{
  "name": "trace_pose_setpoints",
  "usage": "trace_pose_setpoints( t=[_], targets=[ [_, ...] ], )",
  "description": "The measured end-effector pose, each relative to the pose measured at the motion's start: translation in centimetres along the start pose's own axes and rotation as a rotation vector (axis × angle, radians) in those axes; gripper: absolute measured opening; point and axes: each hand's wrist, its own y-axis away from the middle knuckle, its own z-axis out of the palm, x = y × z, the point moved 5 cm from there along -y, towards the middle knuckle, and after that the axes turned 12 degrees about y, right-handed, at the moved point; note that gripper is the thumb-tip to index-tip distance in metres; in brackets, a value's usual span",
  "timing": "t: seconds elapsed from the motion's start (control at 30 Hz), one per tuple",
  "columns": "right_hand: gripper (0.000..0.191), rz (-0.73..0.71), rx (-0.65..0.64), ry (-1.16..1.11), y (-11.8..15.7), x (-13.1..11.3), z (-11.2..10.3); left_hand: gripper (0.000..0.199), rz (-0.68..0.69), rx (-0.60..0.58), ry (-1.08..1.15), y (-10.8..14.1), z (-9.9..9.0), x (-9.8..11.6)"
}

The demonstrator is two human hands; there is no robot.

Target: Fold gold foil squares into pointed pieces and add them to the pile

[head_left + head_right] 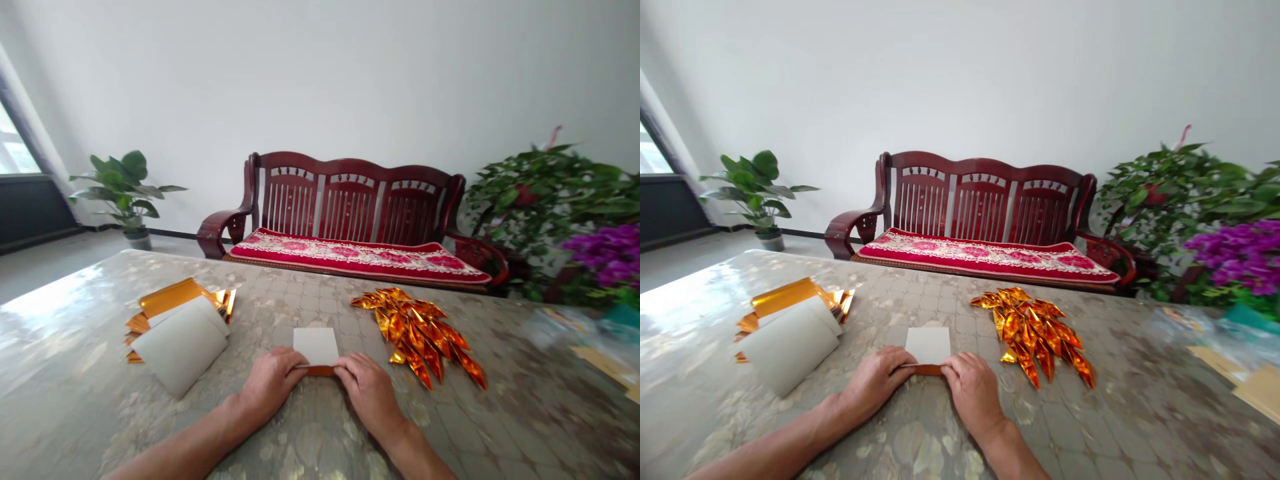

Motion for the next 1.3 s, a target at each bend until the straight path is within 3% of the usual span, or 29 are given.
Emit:
trace_pose_setpoints(
  t=[0.3, 0.53, 0.87, 1.03, 1.2, 1.3],
  targets=[
    [0.022, 0.034, -0.033, -0.008, -0.1, 0.2, -0.2, 0.026, -0.063, 0.025, 0.044, -0.1, -0.3, -0.2],
    [0.025, 0.162, -0.067, -0.179, -0.3, 1.4, 0.5, 0.022, -0.126, 0.042, 0.13, -0.1, -0.5, -0.7],
    [0.037, 0.243, -0.099, -0.257, -0.4, 2.0, 0.5, 0.039, -0.192, 0.061, 0.091, -0.3, -0.4, -0.8],
    [0.034, 0.219, -0.065, -0.29, -0.2, 1.7, 0.5, 0.016, -0.129, 0.077, 0.188, -0.2, -0.4, -0.5],
    [0.038, 0.101, -0.018, -0.332, 0.2, 1.0, -0.6, 0.022, -0.028, 0.081, 0.245, 0.1, -0.1, -0.7],
    [0.032, 0.111, 0.062, -0.301, 0.2, 1.5, -1.1, 0.027, -0.015, 0.103, 0.281, 0.1, -0.3, -1.0]
  ],
)
